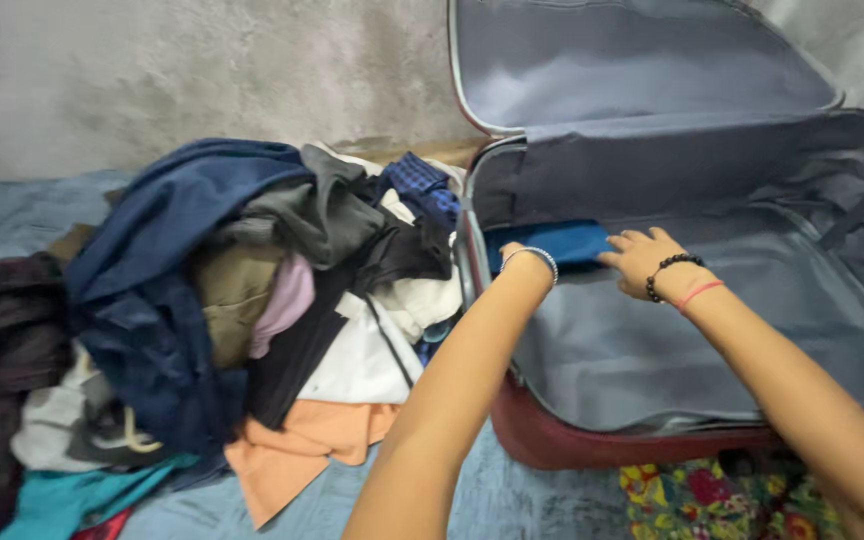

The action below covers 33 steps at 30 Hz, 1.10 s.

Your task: The person folds a pair of blue trousers and a grey t-shirt by hand on a bed and places the folded trousers into a red suitcase.

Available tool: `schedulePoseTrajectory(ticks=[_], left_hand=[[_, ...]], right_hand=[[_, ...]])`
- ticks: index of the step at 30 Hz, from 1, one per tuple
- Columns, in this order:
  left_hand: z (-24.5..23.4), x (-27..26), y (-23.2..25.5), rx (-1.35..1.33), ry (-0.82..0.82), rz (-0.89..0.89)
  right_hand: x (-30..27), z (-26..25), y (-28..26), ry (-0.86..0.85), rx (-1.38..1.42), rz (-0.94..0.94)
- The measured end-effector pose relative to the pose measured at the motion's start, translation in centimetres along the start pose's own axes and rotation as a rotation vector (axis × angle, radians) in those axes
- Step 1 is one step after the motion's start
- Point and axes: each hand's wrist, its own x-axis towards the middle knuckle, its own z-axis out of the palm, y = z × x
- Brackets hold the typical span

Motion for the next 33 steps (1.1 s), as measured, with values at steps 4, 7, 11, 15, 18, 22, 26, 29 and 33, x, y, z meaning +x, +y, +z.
schedulePoseTrajectory(ticks=[4, 7, 11, 15, 18, 22, 26, 29, 33], left_hand=[[-1.0, -6.5, -0.2, -0.01, 0.283, 0.048], [0.3, -11.6, -0.6, -0.037, 0.596, 0.101], [3.4, -18.6, -0.4, -0.085, 0.862, 0.184], [8.4, -27.2, 0.4, -0.297, 1.184, 0.178], [12.5, -34.1, 1.2, -0.378, 1.259, 0.187], [18.4, -40.4, 2.5, -0.528, 1.16, 0.138], [26.0, -42.3, 3.8, -0.661, 1.134, 0.018], [32.0, -43.7, 3.7, -0.662, 1.006, -0.087], [38.5, -46.5, 1.7, -0.75, 0.911, -0.206]], right_hand=[[-3.2, -3.7, -1.9, 0.18, 0.103, -0.075], [-6.7, -6.7, -5.3, 0.295, 0.207, -0.135], [-11.8, -11.1, -9.6, 0.46, 0.38, -0.197], [-17.8, -14.6, -14.7, 0.822, 0.616, -0.281], [-21.5, -16.3, -19.5, 1.043, 0.543, -0.252], [-24.3, -15.8, -26.2, 1.051, 0.66, -0.327], [-23.3, -12.4, -34.9, 0.949, 0.786, -0.362], [-22.2, -10.7, -41.6, 0.827, 0.869, -0.424], [-21.1, -10.9, -48.1, 0.744, 0.885, -0.541]])
